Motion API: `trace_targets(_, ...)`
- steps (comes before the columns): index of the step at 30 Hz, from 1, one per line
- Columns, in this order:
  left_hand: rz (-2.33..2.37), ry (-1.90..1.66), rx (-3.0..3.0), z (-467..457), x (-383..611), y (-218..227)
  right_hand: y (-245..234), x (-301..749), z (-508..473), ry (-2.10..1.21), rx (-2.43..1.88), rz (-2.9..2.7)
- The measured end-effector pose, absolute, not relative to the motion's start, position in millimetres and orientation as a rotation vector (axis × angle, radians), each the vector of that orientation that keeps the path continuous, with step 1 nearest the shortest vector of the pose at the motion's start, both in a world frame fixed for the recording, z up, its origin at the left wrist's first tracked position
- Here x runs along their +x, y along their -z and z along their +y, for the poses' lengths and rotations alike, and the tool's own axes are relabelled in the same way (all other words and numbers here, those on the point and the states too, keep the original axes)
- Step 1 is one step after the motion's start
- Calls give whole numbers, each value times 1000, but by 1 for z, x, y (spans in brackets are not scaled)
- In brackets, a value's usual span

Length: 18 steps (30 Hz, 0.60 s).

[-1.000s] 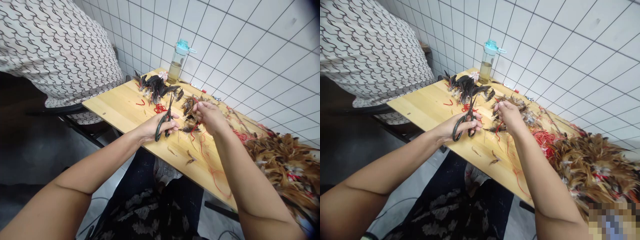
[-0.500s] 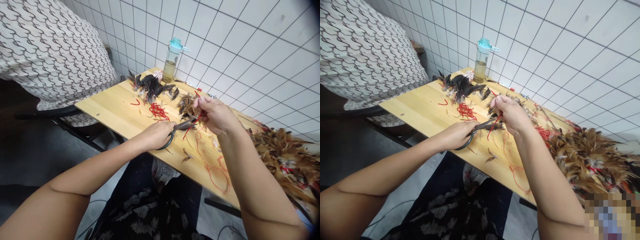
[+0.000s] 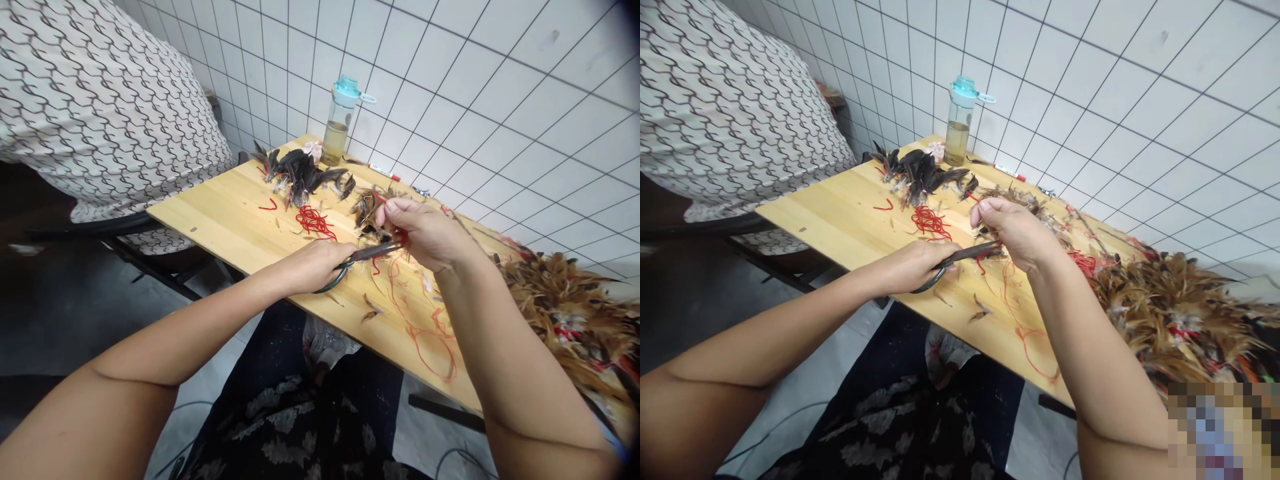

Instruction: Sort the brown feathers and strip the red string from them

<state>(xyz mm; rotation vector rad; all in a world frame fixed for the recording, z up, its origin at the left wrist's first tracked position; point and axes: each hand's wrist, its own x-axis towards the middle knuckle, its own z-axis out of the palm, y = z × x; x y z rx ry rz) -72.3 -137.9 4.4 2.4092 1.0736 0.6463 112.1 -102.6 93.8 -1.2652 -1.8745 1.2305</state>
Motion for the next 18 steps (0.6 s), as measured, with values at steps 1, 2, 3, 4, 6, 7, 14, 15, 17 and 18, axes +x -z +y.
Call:
trace_targets(1,1084,-639,2409,-138,-73,-4,-93,112,-103,-1296,-1259,-1873)
trace_targets(2,1100,-632,2406,-138,-74,-5,-92,112,-102,-1353,-1255,-1867)
trace_targets(3,1116,-626,2405,-139,-74,-5,-92,113,-102,-1394,-1252,-1856)
trace_targets(4,1124,-621,2407,-139,-75,-5,-92,113,-102,-1421,-1247,-1843)
trace_targets(6,1132,-598,2423,-139,-77,-6,-93,113,-100,-1437,-1230,-1819)
trace_targets(7,1138,-582,2434,-139,-77,-6,-93,114,-100,-1437,-1220,-1808)
trace_targets(14,1210,-506,2500,-139,-78,-5,-95,114,-98,-1439,-1131,-1749)
trace_targets(15,1212,-494,2506,-140,-78,-6,-94,113,-98,-1442,-1122,-1743)
trace_targets(17,1217,-470,2505,-140,-77,-7,-94,113,-99,-1462,-1114,-1736)
trace_targets(18,1214,-463,2500,-140,-76,-8,-93,112,-100,-1477,-1112,-1734)
